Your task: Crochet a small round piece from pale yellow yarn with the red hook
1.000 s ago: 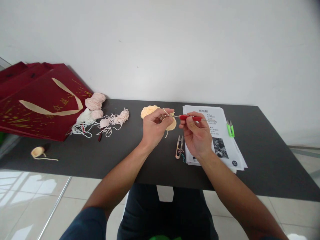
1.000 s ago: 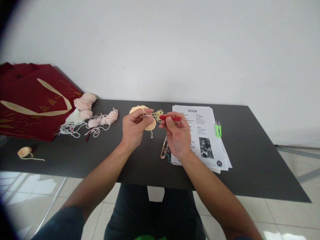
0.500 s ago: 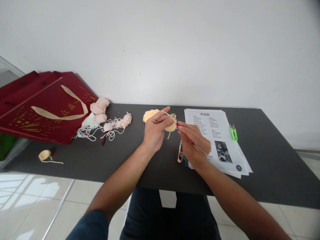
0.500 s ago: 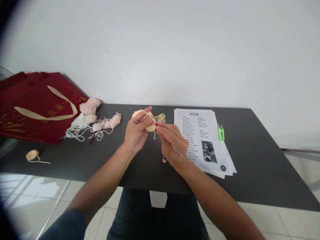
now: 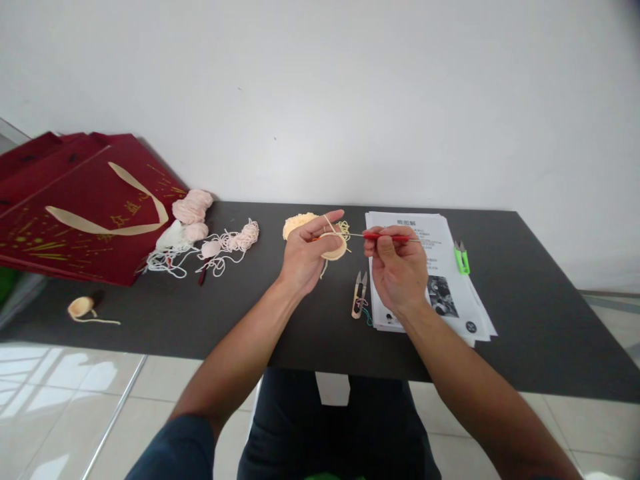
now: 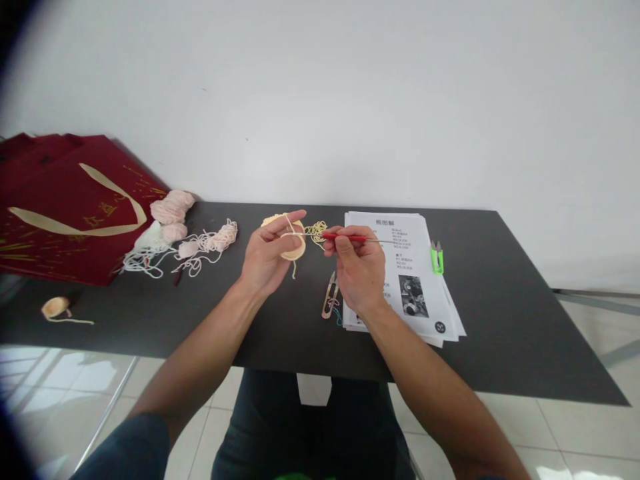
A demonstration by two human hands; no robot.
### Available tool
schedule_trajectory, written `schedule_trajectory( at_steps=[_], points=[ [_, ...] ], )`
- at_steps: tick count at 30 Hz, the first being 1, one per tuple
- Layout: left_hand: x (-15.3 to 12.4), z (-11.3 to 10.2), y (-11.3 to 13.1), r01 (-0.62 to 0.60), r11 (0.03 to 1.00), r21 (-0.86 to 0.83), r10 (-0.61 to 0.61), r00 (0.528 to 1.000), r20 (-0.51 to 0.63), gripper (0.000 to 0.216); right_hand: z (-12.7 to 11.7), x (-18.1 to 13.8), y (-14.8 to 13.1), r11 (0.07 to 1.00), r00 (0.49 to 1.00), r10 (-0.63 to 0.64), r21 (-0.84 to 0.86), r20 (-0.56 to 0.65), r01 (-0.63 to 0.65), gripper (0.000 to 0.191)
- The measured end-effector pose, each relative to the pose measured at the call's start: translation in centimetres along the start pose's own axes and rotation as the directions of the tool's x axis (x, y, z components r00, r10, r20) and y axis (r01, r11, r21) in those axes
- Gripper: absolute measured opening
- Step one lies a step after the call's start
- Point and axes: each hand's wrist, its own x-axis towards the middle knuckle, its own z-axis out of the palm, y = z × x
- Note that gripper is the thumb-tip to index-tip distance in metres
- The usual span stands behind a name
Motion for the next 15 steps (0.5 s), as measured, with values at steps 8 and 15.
schedule_trajectory(
  at_steps=[8, 15],
  points=[
    [0.10, -0.42, 0.38, -0.025, 0.999, 0.037, 0.024, 0.999, 0.041, 0.042, -0.16, 0.04, -0.29, 0.994, 0.995, -0.091, -0.065, 0.037, 0.093, 0.021],
    [0.29, -1.00, 0.92, -0.044, 0.999, 0.023, 0.041, 0.995, 0.090, 0.030, -0.67, 0.26, -0.45, 0.980, 0.989, -0.135, -0.139, 0.060, 0.143, 0.024]
  ],
)
